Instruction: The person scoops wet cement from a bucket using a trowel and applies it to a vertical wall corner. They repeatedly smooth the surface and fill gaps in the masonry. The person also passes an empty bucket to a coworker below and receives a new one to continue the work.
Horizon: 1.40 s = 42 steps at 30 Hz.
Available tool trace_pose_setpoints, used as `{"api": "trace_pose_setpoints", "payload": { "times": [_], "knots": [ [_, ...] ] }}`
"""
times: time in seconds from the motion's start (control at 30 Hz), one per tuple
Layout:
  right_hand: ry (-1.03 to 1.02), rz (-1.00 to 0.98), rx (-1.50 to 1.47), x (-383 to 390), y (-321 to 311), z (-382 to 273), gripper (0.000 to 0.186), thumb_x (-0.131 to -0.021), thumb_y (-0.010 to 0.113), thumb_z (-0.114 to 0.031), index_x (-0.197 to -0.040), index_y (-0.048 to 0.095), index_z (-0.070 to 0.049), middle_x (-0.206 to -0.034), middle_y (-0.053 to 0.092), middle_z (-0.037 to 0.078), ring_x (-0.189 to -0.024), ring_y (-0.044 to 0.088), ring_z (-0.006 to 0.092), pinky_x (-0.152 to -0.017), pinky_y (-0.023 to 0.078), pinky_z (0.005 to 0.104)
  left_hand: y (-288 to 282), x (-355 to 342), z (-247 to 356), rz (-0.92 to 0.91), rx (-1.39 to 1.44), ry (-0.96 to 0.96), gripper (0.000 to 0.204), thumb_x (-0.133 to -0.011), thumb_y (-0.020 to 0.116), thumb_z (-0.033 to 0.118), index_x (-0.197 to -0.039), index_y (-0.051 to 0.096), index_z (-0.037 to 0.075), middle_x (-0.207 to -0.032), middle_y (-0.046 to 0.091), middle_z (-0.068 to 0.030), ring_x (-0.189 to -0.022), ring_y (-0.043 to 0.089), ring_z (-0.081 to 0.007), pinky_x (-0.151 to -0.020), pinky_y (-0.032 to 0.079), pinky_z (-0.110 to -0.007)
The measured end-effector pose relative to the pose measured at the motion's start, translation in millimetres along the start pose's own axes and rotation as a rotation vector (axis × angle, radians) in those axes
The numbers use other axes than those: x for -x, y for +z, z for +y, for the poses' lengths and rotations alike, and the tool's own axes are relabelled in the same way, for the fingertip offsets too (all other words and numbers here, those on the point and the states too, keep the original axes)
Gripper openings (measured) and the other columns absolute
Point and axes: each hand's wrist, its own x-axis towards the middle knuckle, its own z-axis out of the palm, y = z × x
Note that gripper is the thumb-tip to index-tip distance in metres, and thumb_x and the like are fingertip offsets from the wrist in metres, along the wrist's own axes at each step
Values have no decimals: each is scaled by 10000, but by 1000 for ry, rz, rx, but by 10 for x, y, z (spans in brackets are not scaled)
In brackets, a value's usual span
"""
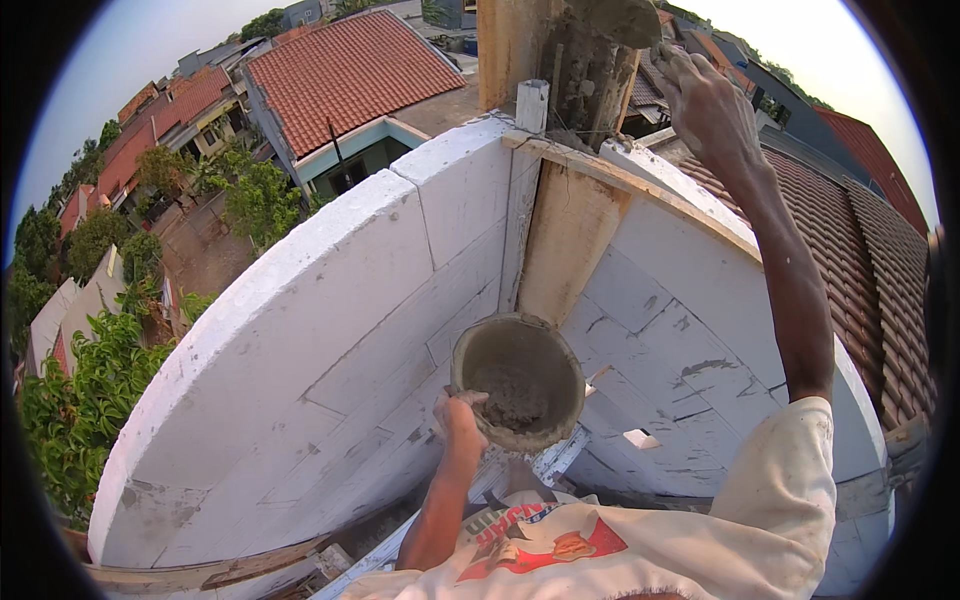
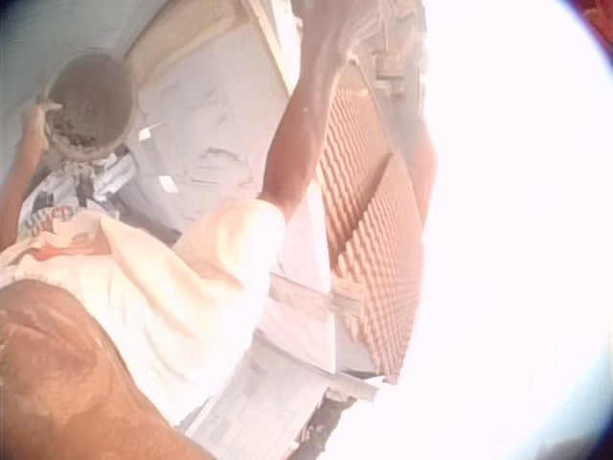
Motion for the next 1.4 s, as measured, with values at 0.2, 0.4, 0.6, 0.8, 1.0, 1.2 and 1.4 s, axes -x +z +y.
{"api": "trace_pose_setpoints", "payload": {
  "times": [0.2, 0.4, 0.6, 0.8, 1.0, 1.2, 1.4],
  "knots": [
    [167, -538, -555, 2073, -286, -509, 301, -909, 704, -108, -1161, 682, 54, -989, 707, 191, -872, 705, 326, -798, 558, 439, 410, 473, 501, -150, -39, 210, 279, -673, 626, -94, -930, 563, -7, -884, 584, -92, -801, 572, -210, -730, 523, -387],
    [95, -887, -226, 3241, 448, -1256, 415, -872, 656, -107, -1251, 590, 49, -1086, 652, 216, -945, 709, 365, -776, 593, 458, 600, 531, 735, -436, -310, 371, 280, -630, 622, -65, -865, 503, 32, -796, 514, -19, -687, 473, -128, -638, 446, -273],
    [-155, -826, -384, 3550, 567, -1518, 523, -824, 623, -33, -1324, 518, 80, -1142, 617, 230, -980, 703, 359, -770, 605, 441, 483, 389, 855, -600, -396, 561, 274, -618, 609, -72, -830, 481, 44, -794, 482, 10, -704, 461, -97, -687, 449, -233],
    [10, -814, -204, 3400, 322, -1421, 479, -818, 632, -16, -1276, 540, 90, -1103, 636, 237, -923, 718, 376, -771, 610, 445, 364, 531, 689, -562, -460, 804, 306, -592, 623, -51, -763, 404, 76, -790, 375, 28, -703, 358, -98, -618, 330, -240],
    [213, -1110, -260, 3144, 226, -1489, 298, -798, 628, -2, -1079, 636, 96, -951, 677, 236, -828, 722, 393, -750, 594, 448, 387, 681, 657, -667, -342, 926, 361, -575, 630, -57, -750, 363, 111, -771, 328, 38, -683, 298, -91, -590, 266, -240],
    [410, -994, -803, 3600, 399, -1181, 197, -820, 704, -113, -908, 700, 63, -647, 637, 141, -629, 607, 253, -604, 472, 411, 355, 793, 717, -809, -297, 836, 376, -556, 634, -43, -752, 354, 114, -773, 310, 43, -707, 299, -100, -613, 294, -253],
    [697, -1183, -1190, 3691, 348, -1572, 276, -883, 713, -208, -962, 692, 56, -724, 633, 127, -706, 580, 220, -687, 465, 408, 264, 815, 837, -779, -315, 792, 370, -558, 644, -76, -757, 397, 113, -769, 375, 40, -706, 361, -91, -664, 365, -224]
  ]
}}
